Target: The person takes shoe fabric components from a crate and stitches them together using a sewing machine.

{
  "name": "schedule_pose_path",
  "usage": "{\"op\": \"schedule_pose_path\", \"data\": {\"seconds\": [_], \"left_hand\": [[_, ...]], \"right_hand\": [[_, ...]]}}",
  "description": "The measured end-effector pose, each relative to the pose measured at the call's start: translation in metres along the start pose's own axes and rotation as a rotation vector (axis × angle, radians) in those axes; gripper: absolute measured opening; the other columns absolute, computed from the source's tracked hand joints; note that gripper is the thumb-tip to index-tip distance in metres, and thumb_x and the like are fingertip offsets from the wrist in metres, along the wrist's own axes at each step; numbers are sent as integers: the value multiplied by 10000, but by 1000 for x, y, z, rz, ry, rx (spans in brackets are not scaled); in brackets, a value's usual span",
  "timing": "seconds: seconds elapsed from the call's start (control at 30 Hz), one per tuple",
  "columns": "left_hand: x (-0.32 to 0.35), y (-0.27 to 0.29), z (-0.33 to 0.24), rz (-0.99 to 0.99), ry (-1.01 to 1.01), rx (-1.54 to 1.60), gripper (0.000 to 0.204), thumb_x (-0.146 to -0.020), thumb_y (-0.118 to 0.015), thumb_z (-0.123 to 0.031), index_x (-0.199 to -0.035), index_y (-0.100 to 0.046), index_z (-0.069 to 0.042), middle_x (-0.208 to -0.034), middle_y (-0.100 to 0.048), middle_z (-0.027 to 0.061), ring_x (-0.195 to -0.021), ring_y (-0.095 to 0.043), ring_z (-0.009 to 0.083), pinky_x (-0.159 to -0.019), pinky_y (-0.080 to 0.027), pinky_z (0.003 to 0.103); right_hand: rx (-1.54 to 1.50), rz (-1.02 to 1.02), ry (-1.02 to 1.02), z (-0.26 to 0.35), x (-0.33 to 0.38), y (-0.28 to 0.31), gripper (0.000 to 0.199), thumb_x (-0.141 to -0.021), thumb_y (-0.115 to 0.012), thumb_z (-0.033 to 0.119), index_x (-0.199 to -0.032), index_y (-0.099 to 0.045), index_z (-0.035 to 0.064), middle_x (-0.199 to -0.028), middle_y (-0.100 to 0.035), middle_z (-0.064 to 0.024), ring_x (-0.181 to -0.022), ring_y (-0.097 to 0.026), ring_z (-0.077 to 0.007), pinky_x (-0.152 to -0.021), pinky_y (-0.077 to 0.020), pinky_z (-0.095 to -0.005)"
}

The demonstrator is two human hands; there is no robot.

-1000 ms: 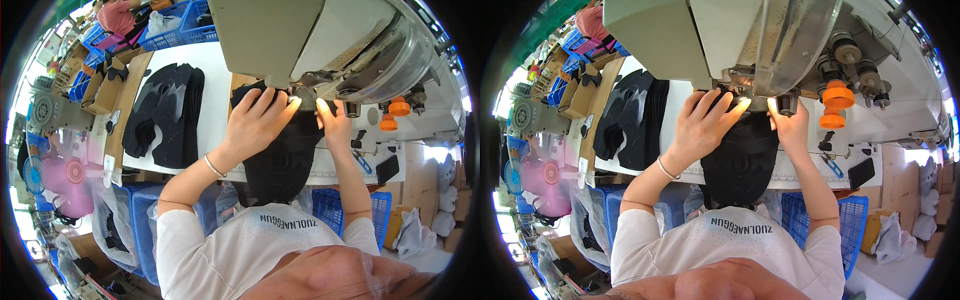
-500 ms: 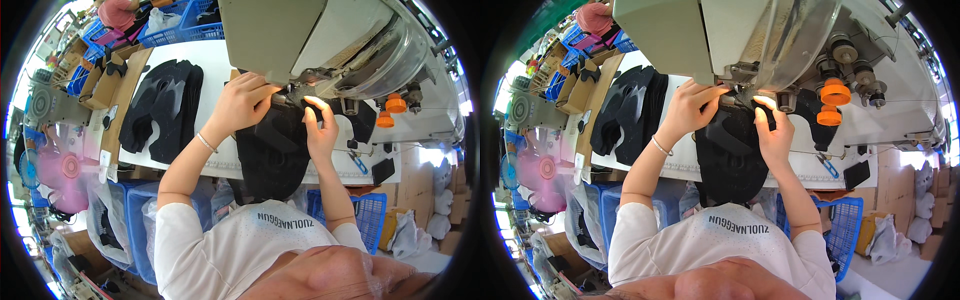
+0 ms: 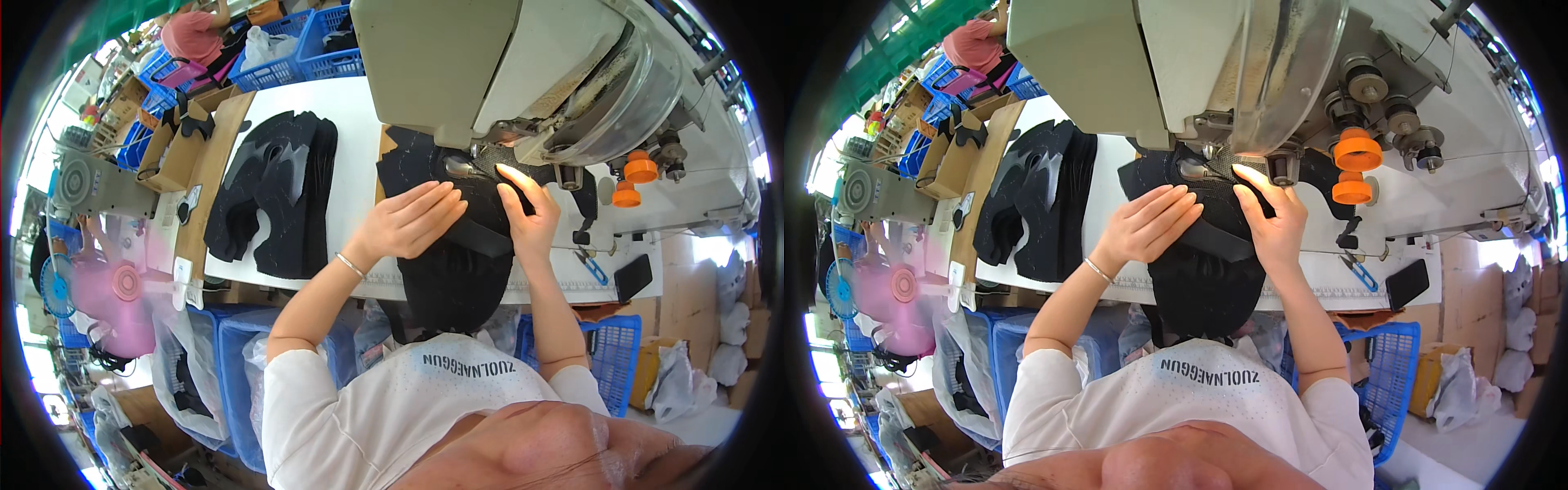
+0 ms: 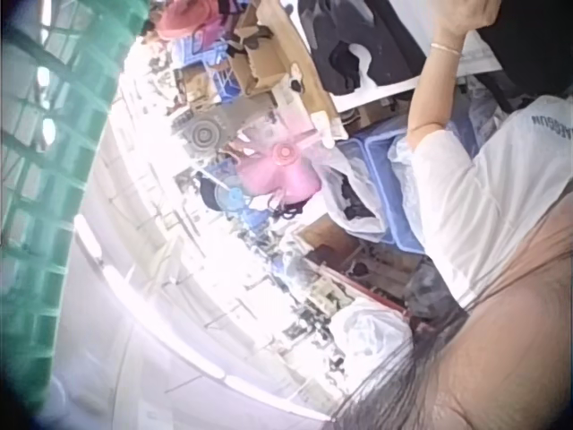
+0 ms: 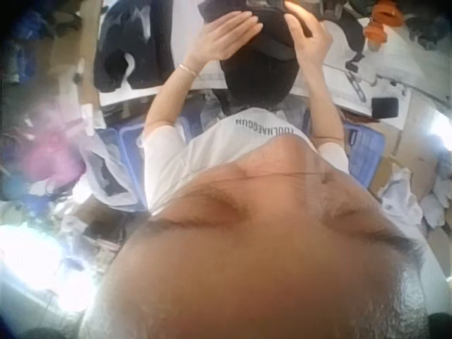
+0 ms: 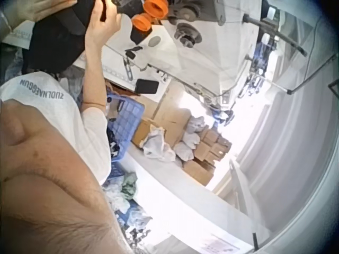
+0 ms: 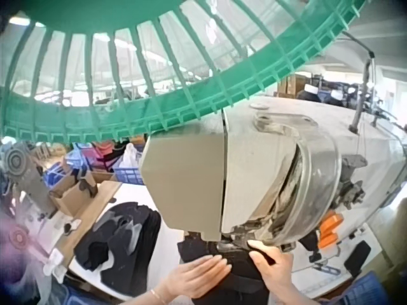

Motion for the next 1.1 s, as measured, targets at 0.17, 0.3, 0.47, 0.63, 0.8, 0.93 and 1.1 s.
{"op": "schedule_pose_path", "data": {"seconds": [0.17,0.3,0.47,0.63,0.8,0.93,1.1], "left_hand": [[-35,12,1,-9,203,90,390,-694,-678,-58,-1079,-700,-2,-1115,-666,98,-1057,-650,260,-928,-560,385],[-50,5,1,-4,343,118,436,-645,-670,-2,-1080,-683,10,-1080,-664,107,-1051,-645,272,-923,-553,378],[-50,-3,-4,-21,392,57,467,-614,-678,7,-1081,-681,12,-1082,-660,109,-1054,-643,263,-922,-550,376],[-50,-4,-7,-16,420,29,449,-637,-672,11,-1086,-675,26,-1085,-653,113,-1067,-635,267,-943,-536,378],[-54,-14,-18,-34,459,-50,425,-668,-675,-17,-1091,-674,25,-1077,-647,114,-1065,-631,273,-946,-532,394],[-61,-12,-26,-73,487,-72,388,-696,-699,-67,-1078,-690,3,-1054,-642,113,-1036,-631,288,-946,-527,417],[-53,-15,-30,-115,449,-107,304,-699,-706,-73,-1000,-729,-37,-1022,-646,104,-972,-643,283,-933,-535,441]], "right_hand": [[-36,146,-275,-23,-31,0,267,-885,-705,187,-1104,-710,34,-1008,-714,-116,-881,-649,-210,-844,-487,-325],[149,283,-94,-116,-49,5,261,-870,-690,222,-1017,-671,8,-1000,-681,-140,-933,-639,-270,-822,-483,-371],[191,171,10,-135,-54,3,268,-798,-675,228,-888,-644,-22,-875,-670,-195,-789,-620,-372,-717,-488,-419],[119,365,-47,-124,-61,6,247,-775,-659,208,-863,-643,-22,-839,-670,-214,-781,-627,-385,-700,-489,-418],[501,548,-71,-120,-76,12,371,-949,-633,284,-1244,-623,60,-1230,-646,-86,-1152,-580,-250,-976,-459,-392],[611,639,-431,-155,-79,20,487,-907,-695,272,-1313,-556,42,-1311,-591,-87,-1177,-545,-253,-1008,-443,-386],[-368,249,-327,-76,-58,15,123,-794,-668,101,-878,-651,13,-833,-640,-6,-775,-509,-96,-703,-456,-315]]}}
Point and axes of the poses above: each hand's wrist, its own x-axis away from the middle knuckle, its own y-axis out of the back of the hand, z = x × y, the point moved 3 cm from there along -x, towards the middle knuckle
